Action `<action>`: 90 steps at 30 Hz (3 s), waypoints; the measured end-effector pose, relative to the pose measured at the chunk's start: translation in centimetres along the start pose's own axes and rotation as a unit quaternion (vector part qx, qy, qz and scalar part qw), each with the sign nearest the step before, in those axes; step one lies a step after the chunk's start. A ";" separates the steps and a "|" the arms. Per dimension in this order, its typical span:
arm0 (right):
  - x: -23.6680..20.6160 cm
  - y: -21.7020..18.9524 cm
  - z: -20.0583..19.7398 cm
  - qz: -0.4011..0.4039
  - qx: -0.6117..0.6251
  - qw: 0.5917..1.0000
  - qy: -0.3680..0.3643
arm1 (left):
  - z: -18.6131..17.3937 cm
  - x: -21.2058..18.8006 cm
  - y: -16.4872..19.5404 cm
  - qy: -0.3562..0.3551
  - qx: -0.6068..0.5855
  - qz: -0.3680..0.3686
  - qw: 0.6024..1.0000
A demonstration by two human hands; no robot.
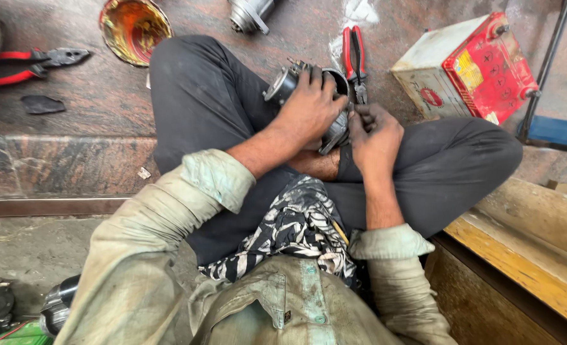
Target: The person sits cross-legged on the workshop floor repairing a starter motor held in their lap. They manipulate the solenoid and drive-end housing by hand, work at the front gear assembly, and use pliers at one point while handling the component and small parts.
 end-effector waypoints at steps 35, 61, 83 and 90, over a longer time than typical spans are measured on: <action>-1.2 2.5 -4.0 0.184 0.479 0.857 -0.044 | -2.8 0.0 -0.3 -0.024 0.033 0.015 0.999; -0.7 1.0 -2.4 -0.044 0.030 0.998 0.035 | 0.3 2.9 1.7 0.057 0.030 -0.003 0.998; -2.0 0.0 -0.9 -0.082 -0.080 0.993 0.008 | 0.2 3.5 1.1 -0.041 -0.035 0.051 0.997; -2.3 0.2 -1.3 -0.133 -0.092 0.984 0.068 | 0.5 3.6 1.0 -0.040 -0.015 0.074 0.996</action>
Point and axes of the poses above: each hand's wrist, its own x-axis towards the middle knuckle, its own z-axis out of the palm, y = z × x, the point moved 2 cm from there along x, towards the middle knuckle, and after that the axes turned 8 degrees about x, right-handed, at the moved point
